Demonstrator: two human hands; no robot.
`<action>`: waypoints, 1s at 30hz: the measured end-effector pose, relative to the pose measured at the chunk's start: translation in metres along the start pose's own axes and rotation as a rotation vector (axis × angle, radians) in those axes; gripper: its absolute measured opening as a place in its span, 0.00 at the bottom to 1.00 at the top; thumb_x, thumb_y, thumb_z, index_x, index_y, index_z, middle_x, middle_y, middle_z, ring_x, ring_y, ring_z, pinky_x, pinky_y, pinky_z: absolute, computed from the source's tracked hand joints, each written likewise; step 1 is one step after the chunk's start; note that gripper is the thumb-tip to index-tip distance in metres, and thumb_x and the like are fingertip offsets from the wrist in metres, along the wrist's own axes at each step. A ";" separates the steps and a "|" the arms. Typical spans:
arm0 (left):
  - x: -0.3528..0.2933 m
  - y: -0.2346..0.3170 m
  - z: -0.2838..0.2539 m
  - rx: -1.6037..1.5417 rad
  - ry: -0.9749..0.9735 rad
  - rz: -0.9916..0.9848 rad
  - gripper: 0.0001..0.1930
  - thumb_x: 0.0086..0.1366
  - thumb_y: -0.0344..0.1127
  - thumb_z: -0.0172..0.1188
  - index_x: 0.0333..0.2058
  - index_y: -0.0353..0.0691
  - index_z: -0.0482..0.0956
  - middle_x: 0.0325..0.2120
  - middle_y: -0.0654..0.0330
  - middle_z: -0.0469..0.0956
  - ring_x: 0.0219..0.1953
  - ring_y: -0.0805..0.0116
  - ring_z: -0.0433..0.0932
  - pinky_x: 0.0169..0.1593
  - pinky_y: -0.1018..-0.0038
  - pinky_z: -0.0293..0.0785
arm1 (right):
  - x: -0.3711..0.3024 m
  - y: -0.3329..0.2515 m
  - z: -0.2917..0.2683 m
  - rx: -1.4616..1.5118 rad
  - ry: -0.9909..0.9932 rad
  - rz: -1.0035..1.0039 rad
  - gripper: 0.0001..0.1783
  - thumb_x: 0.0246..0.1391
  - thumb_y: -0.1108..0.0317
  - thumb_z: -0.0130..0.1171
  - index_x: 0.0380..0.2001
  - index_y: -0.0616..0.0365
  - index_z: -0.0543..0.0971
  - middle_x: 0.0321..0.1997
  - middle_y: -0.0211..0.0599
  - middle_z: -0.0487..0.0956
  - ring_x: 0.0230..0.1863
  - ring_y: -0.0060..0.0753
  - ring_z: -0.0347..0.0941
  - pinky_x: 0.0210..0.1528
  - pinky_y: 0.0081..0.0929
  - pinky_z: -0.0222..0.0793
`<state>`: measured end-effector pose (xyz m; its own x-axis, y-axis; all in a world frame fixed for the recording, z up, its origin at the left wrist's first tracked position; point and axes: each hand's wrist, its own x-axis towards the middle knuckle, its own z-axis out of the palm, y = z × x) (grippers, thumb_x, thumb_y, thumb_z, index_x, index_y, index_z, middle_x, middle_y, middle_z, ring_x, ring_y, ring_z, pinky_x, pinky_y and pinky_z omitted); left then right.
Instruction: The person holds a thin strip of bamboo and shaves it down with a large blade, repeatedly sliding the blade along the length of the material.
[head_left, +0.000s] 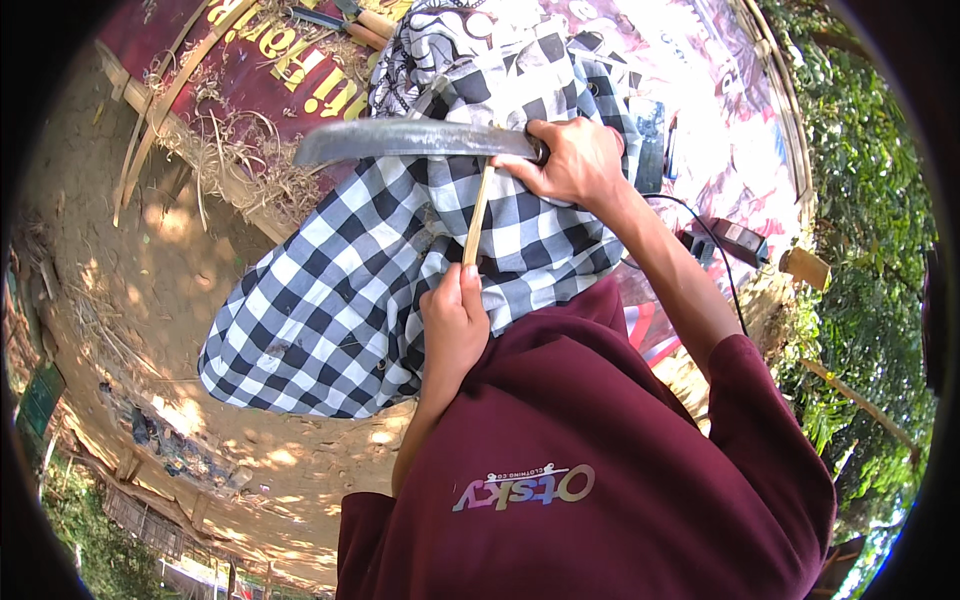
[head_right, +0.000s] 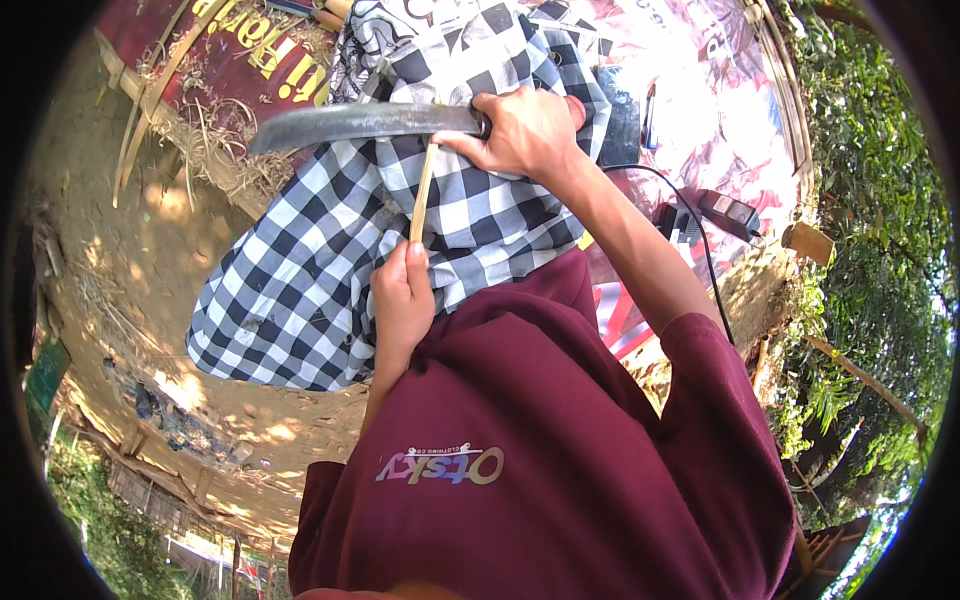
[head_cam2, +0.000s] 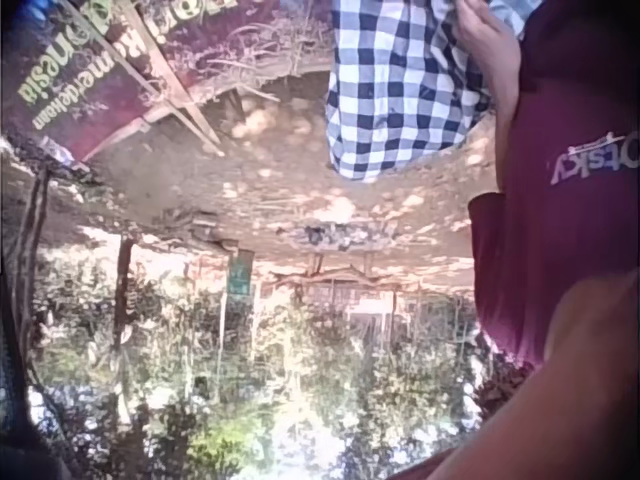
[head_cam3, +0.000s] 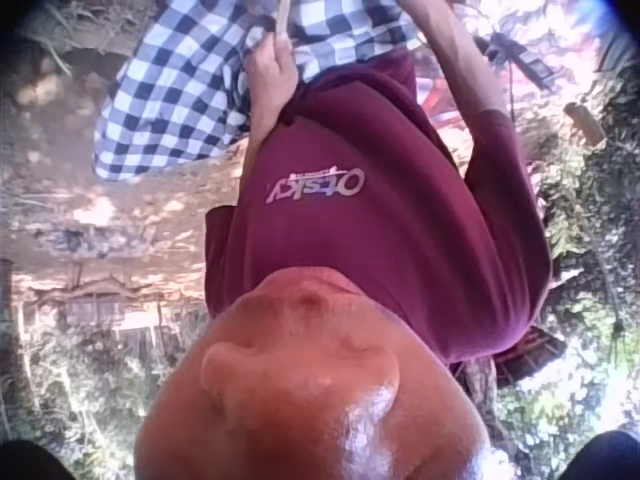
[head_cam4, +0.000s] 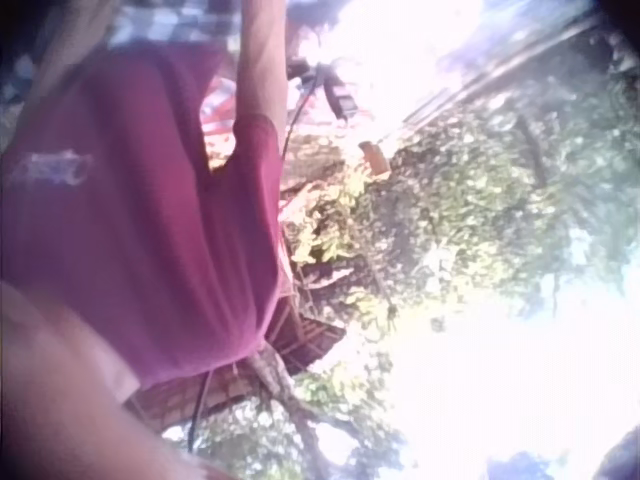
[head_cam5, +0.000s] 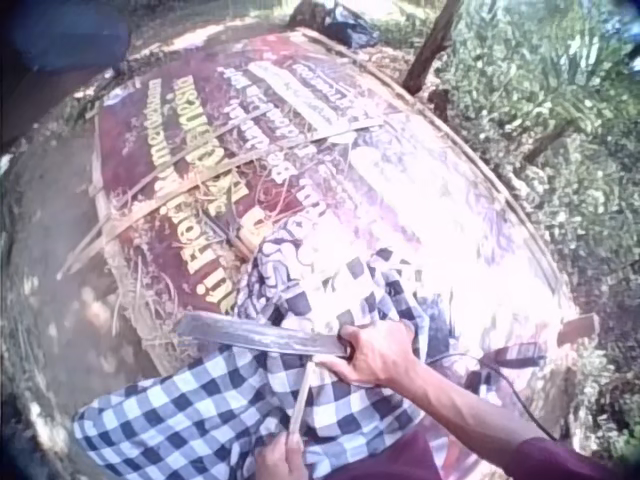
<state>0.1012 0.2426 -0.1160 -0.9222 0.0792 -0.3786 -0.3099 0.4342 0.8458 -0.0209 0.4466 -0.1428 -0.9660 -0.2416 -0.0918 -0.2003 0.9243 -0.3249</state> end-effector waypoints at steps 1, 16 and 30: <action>-0.012 0.002 -0.007 0.021 -0.039 -0.064 0.14 0.69 0.32 0.47 0.24 0.32 0.68 0.13 0.47 0.68 0.17 0.46 0.73 0.21 0.60 0.63 | 0.009 0.004 0.001 0.026 0.039 0.118 0.34 0.47 0.32 0.57 0.24 0.59 0.83 0.11 0.45 0.74 0.19 0.46 0.77 0.23 0.39 0.72; -0.012 -0.030 -0.022 -0.255 -0.160 -0.097 0.17 0.71 0.36 0.46 0.23 0.34 0.67 0.11 0.61 0.64 0.13 0.76 0.63 0.19 0.72 0.58 | 0.005 0.031 -0.002 0.735 0.216 0.304 0.30 0.65 0.49 0.45 0.15 0.59 0.70 0.12 0.24 0.67 0.16 0.15 0.59 0.20 0.21 0.53; 0.096 0.008 0.036 0.002 0.006 0.141 0.14 0.68 0.35 0.48 0.26 0.33 0.70 0.16 0.46 0.71 0.20 0.43 0.72 0.25 0.59 0.65 | -0.001 0.025 -0.010 0.087 0.040 0.076 0.34 0.46 0.32 0.58 0.19 0.58 0.80 0.09 0.39 0.74 0.15 0.43 0.76 0.20 0.35 0.71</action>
<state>0.0182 0.2864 -0.1591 -0.9579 0.1337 -0.2540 -0.1771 0.4213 0.8895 -0.0262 0.4725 -0.1413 -0.9839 -0.1589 -0.0824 -0.1135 0.9099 -0.3989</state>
